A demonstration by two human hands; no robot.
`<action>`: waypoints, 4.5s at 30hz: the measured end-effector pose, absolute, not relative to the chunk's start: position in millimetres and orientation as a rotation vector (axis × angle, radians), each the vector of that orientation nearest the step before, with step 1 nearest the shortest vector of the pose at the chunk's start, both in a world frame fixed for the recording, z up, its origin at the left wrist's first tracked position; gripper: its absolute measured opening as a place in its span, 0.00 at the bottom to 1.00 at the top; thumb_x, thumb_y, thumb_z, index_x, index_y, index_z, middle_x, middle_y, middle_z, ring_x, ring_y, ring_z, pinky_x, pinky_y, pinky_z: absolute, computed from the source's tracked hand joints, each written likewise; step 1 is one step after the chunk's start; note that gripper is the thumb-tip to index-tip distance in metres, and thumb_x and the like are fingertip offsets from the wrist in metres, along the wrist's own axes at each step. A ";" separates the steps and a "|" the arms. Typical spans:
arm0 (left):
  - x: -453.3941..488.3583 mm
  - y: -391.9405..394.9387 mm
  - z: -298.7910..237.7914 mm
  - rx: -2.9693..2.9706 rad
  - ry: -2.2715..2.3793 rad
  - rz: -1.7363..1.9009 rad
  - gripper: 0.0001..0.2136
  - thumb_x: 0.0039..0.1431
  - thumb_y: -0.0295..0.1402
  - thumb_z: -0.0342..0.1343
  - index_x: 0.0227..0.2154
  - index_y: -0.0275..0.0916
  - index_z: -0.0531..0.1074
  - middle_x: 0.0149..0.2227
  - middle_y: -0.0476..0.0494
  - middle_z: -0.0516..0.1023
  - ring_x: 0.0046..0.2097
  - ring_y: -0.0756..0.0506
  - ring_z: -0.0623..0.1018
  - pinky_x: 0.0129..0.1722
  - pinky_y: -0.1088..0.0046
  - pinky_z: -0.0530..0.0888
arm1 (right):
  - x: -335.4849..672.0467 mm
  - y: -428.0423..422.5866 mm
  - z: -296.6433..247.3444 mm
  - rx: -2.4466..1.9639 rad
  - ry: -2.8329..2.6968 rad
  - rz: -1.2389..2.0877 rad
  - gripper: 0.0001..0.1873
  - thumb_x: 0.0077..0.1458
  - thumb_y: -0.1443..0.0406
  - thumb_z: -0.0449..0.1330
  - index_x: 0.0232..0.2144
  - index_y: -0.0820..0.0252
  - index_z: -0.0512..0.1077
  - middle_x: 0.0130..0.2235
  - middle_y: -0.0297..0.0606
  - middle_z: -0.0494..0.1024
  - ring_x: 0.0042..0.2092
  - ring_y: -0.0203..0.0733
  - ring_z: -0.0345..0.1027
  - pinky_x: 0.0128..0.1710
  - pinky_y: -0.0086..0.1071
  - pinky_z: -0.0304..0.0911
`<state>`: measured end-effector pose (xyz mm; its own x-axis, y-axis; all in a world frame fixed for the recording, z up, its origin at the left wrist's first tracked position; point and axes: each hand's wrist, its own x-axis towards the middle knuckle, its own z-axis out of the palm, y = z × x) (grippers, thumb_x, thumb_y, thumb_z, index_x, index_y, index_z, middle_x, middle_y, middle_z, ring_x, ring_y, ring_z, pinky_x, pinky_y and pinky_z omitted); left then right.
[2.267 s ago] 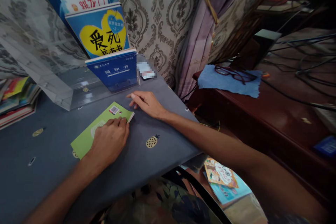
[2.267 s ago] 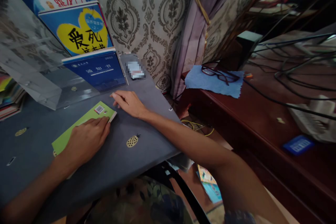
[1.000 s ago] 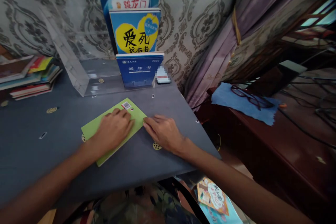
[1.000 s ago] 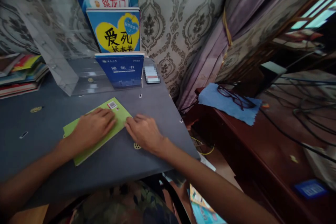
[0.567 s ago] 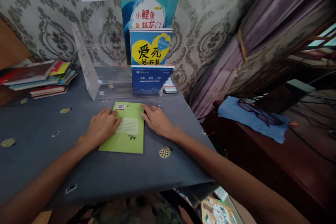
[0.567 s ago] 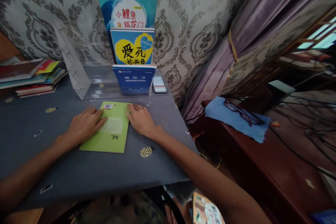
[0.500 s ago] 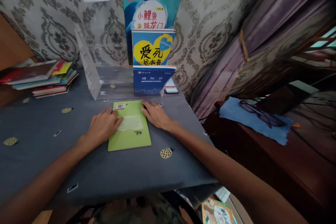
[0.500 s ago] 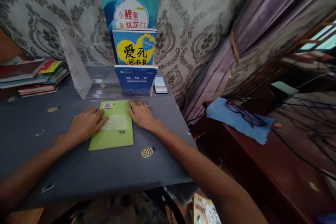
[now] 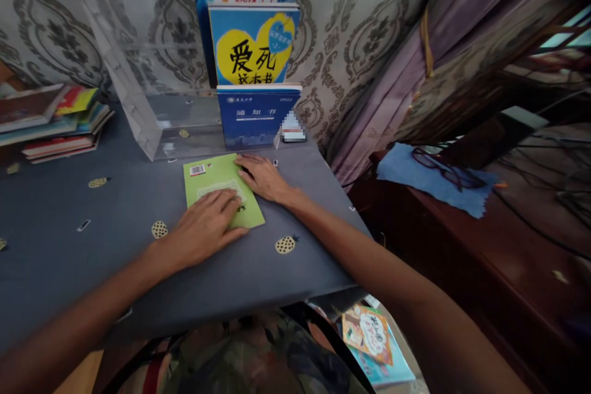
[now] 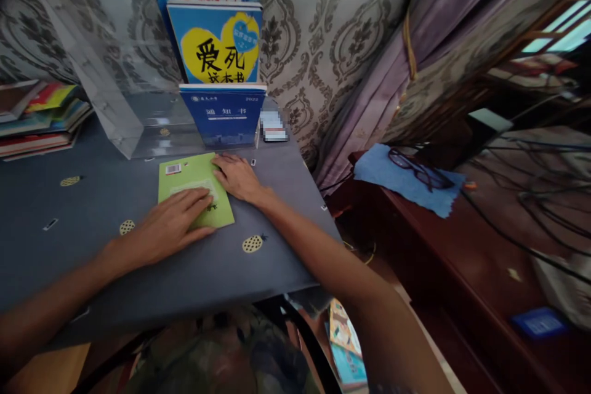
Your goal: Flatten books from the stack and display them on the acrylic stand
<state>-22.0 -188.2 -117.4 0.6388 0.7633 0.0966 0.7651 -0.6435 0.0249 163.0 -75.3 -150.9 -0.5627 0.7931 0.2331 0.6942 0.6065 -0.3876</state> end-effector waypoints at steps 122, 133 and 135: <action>-94.1 -113.2 -137.4 -2.489 -1.640 -0.532 0.16 0.68 0.33 0.43 0.46 0.39 0.77 0.44 0.39 0.82 0.45 0.39 0.79 0.50 0.57 0.74 | 154.1 -37.5 -161.5 -0.994 -2.359 0.457 0.18 0.65 0.69 0.53 0.55 0.60 0.74 0.56 0.44 0.78 0.58 0.46 0.70 0.60 0.42 0.63; -27.2 -75.3 -130.7 -2.722 -1.377 -0.468 0.18 0.65 0.27 0.44 0.50 0.39 0.76 0.49 0.39 0.81 0.51 0.39 0.78 0.54 0.56 0.73 | 160.5 -27.7 -166.3 -1.002 -2.266 0.673 0.22 0.71 0.64 0.44 0.61 0.55 0.67 0.57 0.40 0.77 0.59 0.43 0.68 0.61 0.43 0.60; -25.8 -71.1 -132.0 -2.736 -1.374 -0.487 0.18 0.64 0.27 0.45 0.51 0.40 0.76 0.50 0.40 0.81 0.51 0.40 0.78 0.56 0.56 0.73 | 160.9 -28.9 -165.2 -0.998 -2.272 0.663 0.21 0.71 0.64 0.43 0.61 0.55 0.66 0.58 0.41 0.76 0.60 0.42 0.68 0.62 0.42 0.60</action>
